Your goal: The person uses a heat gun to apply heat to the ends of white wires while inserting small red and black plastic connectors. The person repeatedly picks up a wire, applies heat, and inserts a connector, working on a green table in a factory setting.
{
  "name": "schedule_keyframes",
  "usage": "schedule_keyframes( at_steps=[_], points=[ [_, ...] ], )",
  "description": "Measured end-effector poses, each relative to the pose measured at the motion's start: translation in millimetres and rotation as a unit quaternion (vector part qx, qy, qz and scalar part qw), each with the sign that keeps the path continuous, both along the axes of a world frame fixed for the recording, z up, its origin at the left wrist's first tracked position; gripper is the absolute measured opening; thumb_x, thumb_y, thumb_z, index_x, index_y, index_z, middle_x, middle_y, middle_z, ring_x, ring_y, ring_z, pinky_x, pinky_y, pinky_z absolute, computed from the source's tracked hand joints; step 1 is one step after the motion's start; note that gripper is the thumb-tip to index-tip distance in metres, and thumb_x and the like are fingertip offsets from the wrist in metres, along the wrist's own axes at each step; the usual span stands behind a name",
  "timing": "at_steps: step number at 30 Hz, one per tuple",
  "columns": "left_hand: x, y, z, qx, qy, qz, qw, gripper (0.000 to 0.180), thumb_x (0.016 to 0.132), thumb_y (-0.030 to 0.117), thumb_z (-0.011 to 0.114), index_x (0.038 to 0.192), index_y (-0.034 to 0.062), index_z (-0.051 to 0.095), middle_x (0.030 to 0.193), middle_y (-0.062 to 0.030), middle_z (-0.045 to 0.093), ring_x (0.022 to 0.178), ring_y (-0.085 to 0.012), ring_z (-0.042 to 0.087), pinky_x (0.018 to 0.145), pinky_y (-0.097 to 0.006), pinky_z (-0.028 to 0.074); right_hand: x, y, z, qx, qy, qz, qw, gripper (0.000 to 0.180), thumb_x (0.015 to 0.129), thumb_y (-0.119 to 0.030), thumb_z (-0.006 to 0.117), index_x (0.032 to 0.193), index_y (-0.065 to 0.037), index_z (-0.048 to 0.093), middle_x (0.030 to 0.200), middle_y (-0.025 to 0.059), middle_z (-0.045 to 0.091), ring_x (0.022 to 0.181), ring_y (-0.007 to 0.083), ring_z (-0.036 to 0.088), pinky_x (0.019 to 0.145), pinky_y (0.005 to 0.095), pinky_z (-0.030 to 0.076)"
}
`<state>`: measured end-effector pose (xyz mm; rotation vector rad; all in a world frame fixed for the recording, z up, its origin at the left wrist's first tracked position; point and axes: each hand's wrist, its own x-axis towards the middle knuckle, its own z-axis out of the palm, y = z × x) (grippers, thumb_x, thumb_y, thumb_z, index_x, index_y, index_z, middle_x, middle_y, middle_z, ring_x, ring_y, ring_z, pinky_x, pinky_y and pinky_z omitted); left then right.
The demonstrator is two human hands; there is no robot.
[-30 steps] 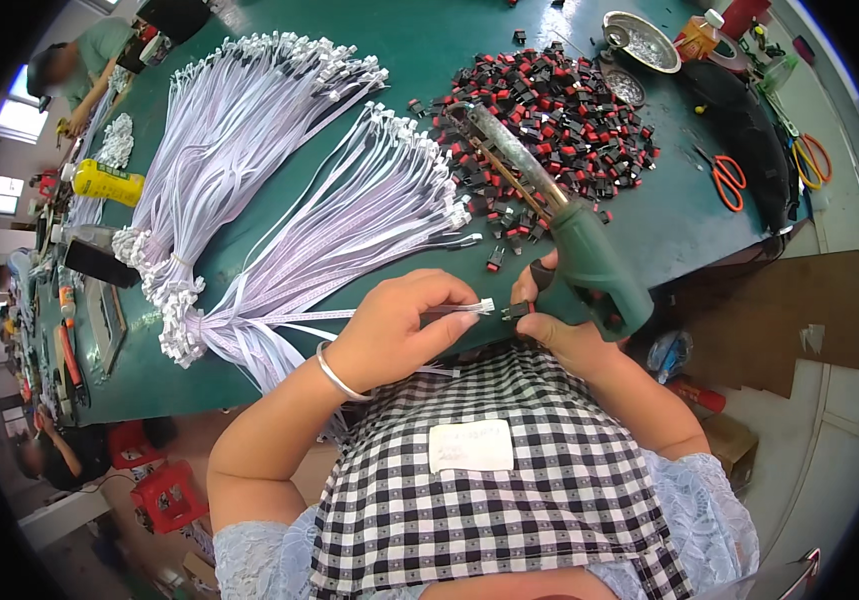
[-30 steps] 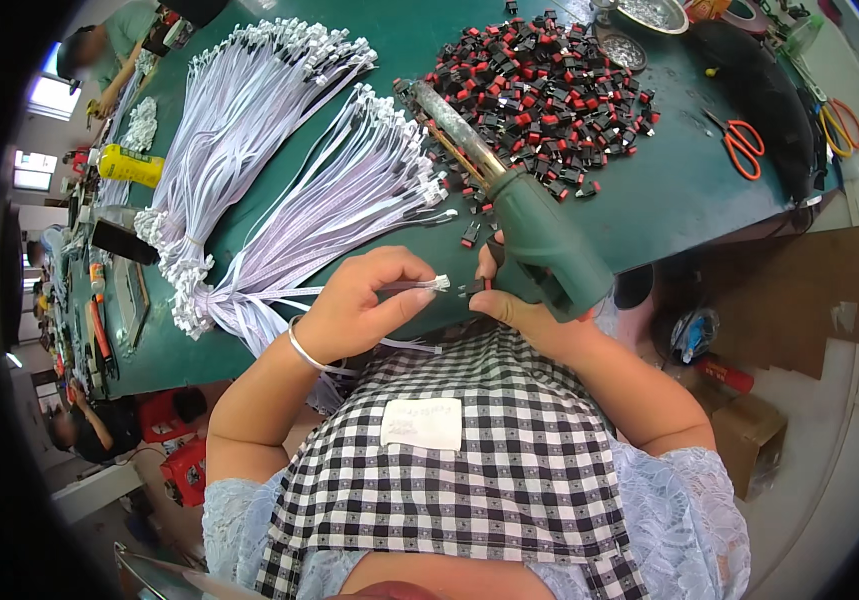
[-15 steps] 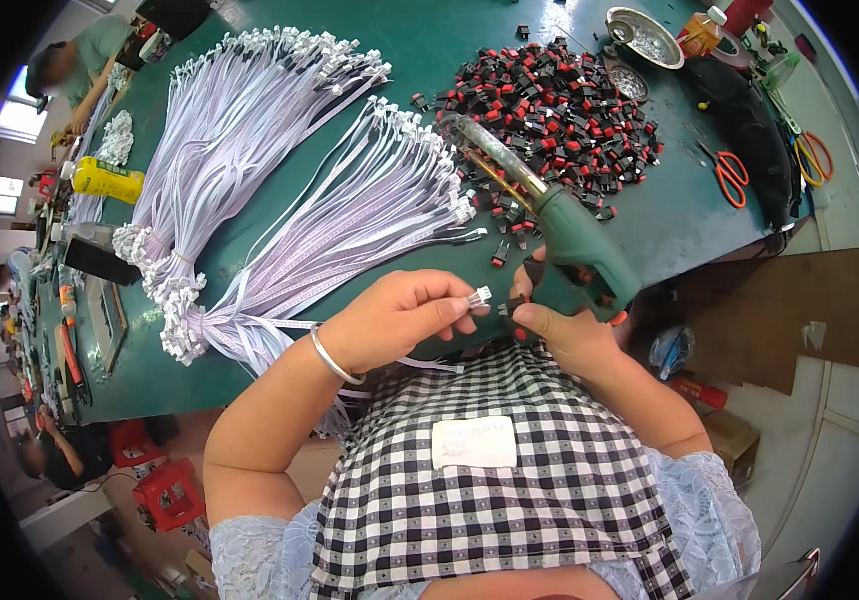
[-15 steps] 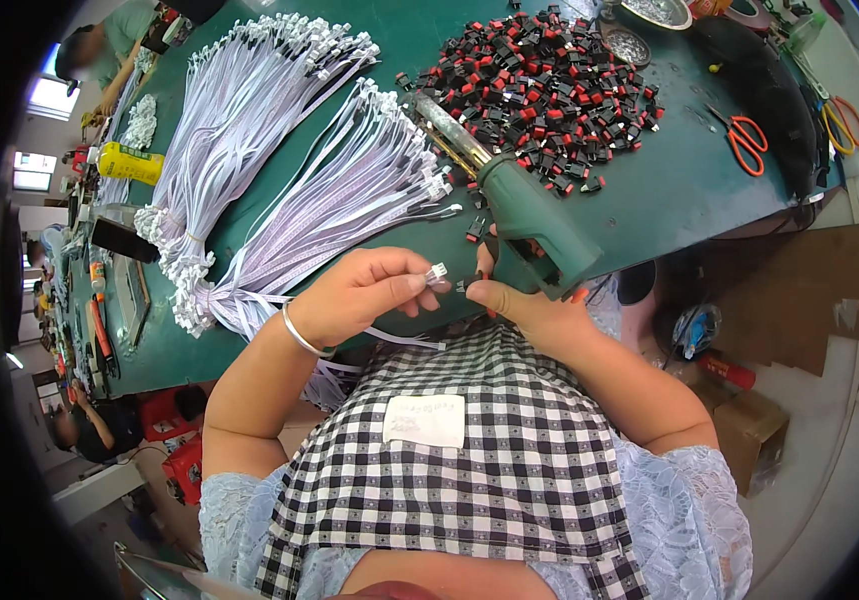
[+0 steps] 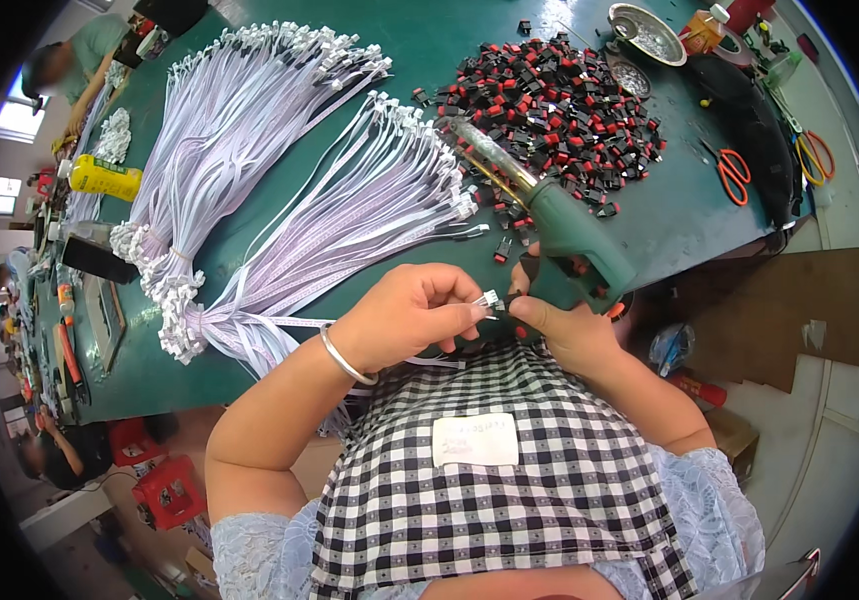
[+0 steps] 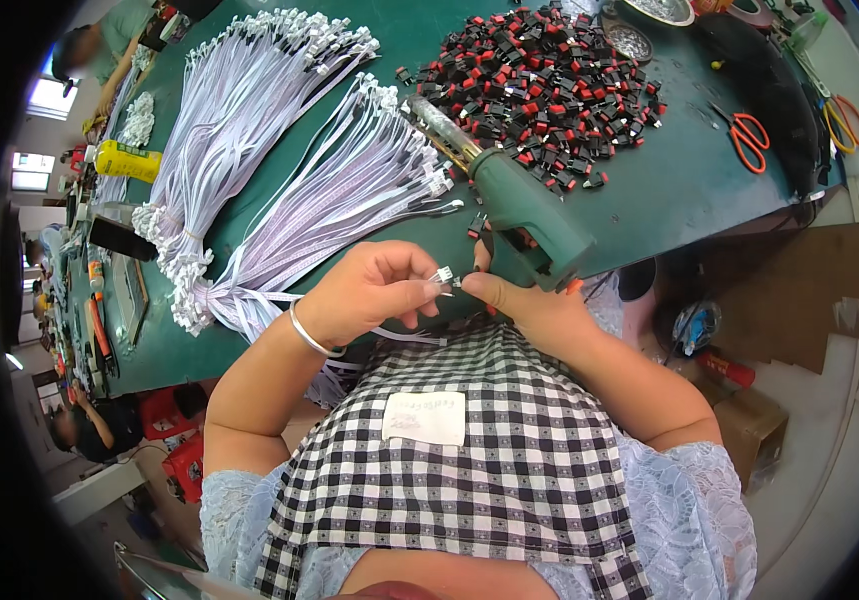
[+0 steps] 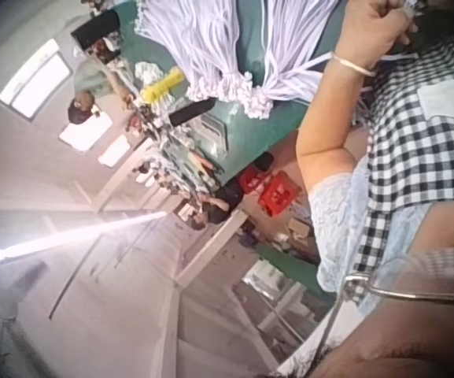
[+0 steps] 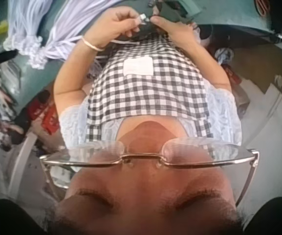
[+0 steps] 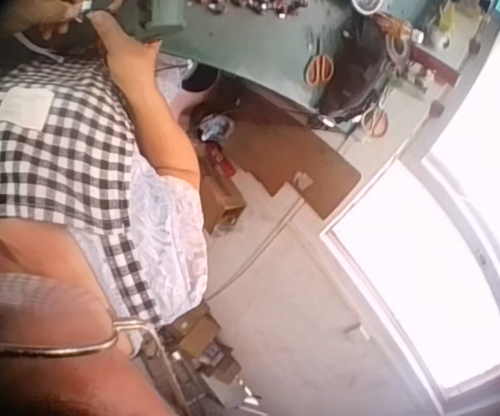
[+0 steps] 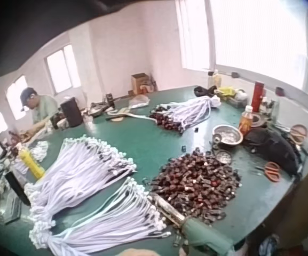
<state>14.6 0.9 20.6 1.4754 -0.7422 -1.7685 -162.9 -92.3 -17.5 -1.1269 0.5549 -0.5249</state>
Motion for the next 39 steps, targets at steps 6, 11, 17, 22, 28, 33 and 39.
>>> schedule_keyframes(
  at_steps=[6, 11, 17, 22, 28, 33, 39],
  points=[
    [-7, 3, -2, -0.046, -0.008, 0.055, 0.997, 0.013, 0.079, 0.015, 0.060, 0.084, 0.0032, 0.056, 0.069, -0.0003, 0.058, 0.055, -0.0041, 0.049, 0.045, -0.017, 0.035, -1, 0, 5, 0.036, 0.040, -0.011, 0.998, 0.049, 0.070, -0.004, 0.070, 0.110, -0.005, 0.041, 0.081, 0.0045, 0.051, 0.077, 0.0122, 0.049, 0.067, 0.0253, 0.041],
    [-6, 3, -7, -0.049, 0.008, 0.039, 0.998, 0.007, 0.079, 0.007, 0.058, 0.082, 0.0028, 0.053, 0.084, -0.0045, 0.056, 0.077, -0.0090, 0.055, 0.066, -0.021, 0.044, 2, 1, 8, 0.064, 0.039, 0.001, 0.997, 0.048, 0.070, -0.004, 0.069, 0.110, -0.005, 0.041, 0.082, 0.0044, 0.051, 0.077, 0.0119, 0.050, 0.066, 0.0251, 0.041],
    [-7, 0, -3, -0.043, 0.020, 0.045, 0.998, 0.006, 0.074, 0.001, 0.056, 0.076, 0.0026, 0.051, 0.085, -0.0046, 0.054, 0.071, -0.0078, 0.051, 0.063, -0.021, 0.043, 3, 2, 8, 0.073, 0.039, 0.001, 0.997, 0.048, 0.070, -0.004, 0.070, 0.109, -0.004, 0.041, 0.082, 0.0046, 0.051, 0.076, 0.0119, 0.050, 0.065, 0.0247, 0.042],
    [-8, -1, -7, -0.061, 0.025, 0.048, 0.997, 0.005, 0.074, 0.001, 0.055, 0.075, 0.0027, 0.051, 0.084, -0.0047, 0.054, 0.070, -0.0078, 0.050, 0.063, -0.021, 0.043, 3, 2, 7, 0.061, 0.053, 0.001, 0.997, 0.048, 0.071, -0.004, 0.069, 0.110, -0.004, 0.041, 0.083, 0.0050, 0.052, 0.076, 0.0121, 0.051, 0.066, 0.0246, 0.042],
    [-9, -2, -8, -0.066, 0.021, 0.071, 0.995, 0.005, 0.074, 0.003, 0.056, 0.073, 0.0034, 0.051, 0.083, -0.0048, 0.055, 0.069, -0.0083, 0.051, 0.063, -0.021, 0.044, 4, 3, 8, 0.020, 0.039, -0.024, 0.999, 0.043, 0.075, -0.004, 0.064, 0.112, -0.003, 0.042, 0.088, 0.0071, 0.054, 0.077, 0.0118, 0.053, 0.067, 0.0252, 0.043],
    [-8, -5, -2, -0.040, 0.020, 0.147, 0.988, 0.006, 0.075, 0.006, 0.056, 0.073, 0.0059, 0.051, 0.080, -0.0035, 0.056, 0.062, -0.0071, 0.051, 0.055, -0.019, 0.039, -29, -13, 3, -0.250, 0.080, -0.024, 0.965, 0.041, 0.074, 0.001, 0.061, 0.112, -0.004, 0.048, 0.093, 0.0061, 0.059, 0.079, 0.0101, 0.056, 0.065, 0.0271, 0.048],
    [-4, -5, -16, -0.045, 0.052, 0.236, 0.969, 0.008, 0.078, 0.009, 0.058, 0.075, 0.0072, 0.052, 0.076, -0.0014, 0.057, 0.058, -0.0062, 0.050, 0.051, -0.018, 0.036, -87, -8, -5, -0.226, 0.065, 0.107, 0.966, 0.039, 0.081, -0.008, 0.053, 0.118, -0.002, 0.043, 0.090, 0.0135, 0.060, 0.070, 0.0181, 0.060, 0.061, 0.0279, 0.050]
  ],
)
